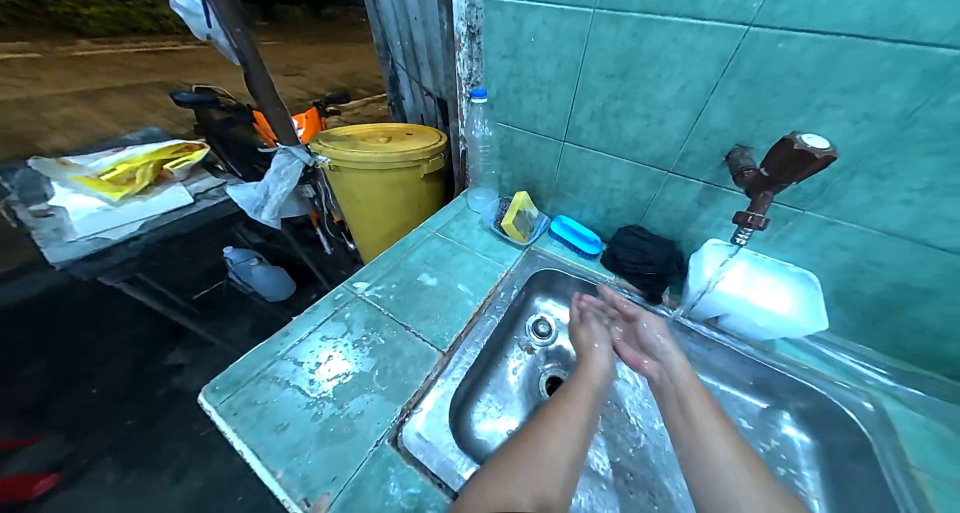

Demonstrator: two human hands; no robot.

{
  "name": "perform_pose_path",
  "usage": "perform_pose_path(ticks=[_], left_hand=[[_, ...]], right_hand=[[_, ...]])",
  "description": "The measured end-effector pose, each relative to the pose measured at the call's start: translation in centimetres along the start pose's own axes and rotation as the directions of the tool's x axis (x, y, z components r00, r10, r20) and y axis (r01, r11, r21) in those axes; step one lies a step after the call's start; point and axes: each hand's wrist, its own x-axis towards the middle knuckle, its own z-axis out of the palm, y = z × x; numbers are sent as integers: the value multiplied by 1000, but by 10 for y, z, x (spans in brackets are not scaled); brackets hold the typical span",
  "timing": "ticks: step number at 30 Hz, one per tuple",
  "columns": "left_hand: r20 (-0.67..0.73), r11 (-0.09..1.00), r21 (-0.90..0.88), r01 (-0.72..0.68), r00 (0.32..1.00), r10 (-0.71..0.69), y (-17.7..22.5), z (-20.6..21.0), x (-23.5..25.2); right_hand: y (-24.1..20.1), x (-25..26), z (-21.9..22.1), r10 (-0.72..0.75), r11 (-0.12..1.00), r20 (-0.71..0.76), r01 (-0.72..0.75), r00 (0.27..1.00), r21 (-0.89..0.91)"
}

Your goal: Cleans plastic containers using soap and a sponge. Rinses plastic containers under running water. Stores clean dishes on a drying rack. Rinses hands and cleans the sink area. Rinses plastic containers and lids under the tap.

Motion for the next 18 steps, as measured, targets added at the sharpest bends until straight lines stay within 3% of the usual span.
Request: perform_pose_path(ticks=[2,3,4,5,7,9,14,18], left_hand=[[-26,916,395,-68,996,86,1,-22,18],[-7,765,642,-40,998,59,3,-32,22],[12,564,826,20,998,-54,5,-38,24],[8,388,920,62,984,-177,4,-41,24],[7,216,974,62,953,-304,-4,-39,18],[80,172,985,-20,933,-351,-10,-32,8],[364,106,930,-351,847,-388,-32,-19,-2],[434,10,870,-492,758,-487,-45,-20,-12]], right_hand=[[-8,0,9,4,998,98,2,995,-62],[-8,1,11,2,998,66,2,998,-57],[-7,2,10,2,999,1,-1,1000,-40],[-3,4,5,14,1000,-84,-16,996,-18],[9,8,-9,60,998,-249,-54,967,31],[18,9,-26,93,996,-345,-84,934,41],[18,1,-45,81,996,-384,-90,920,-7],[10,-7,-45,85,996,-352,-80,932,29]])
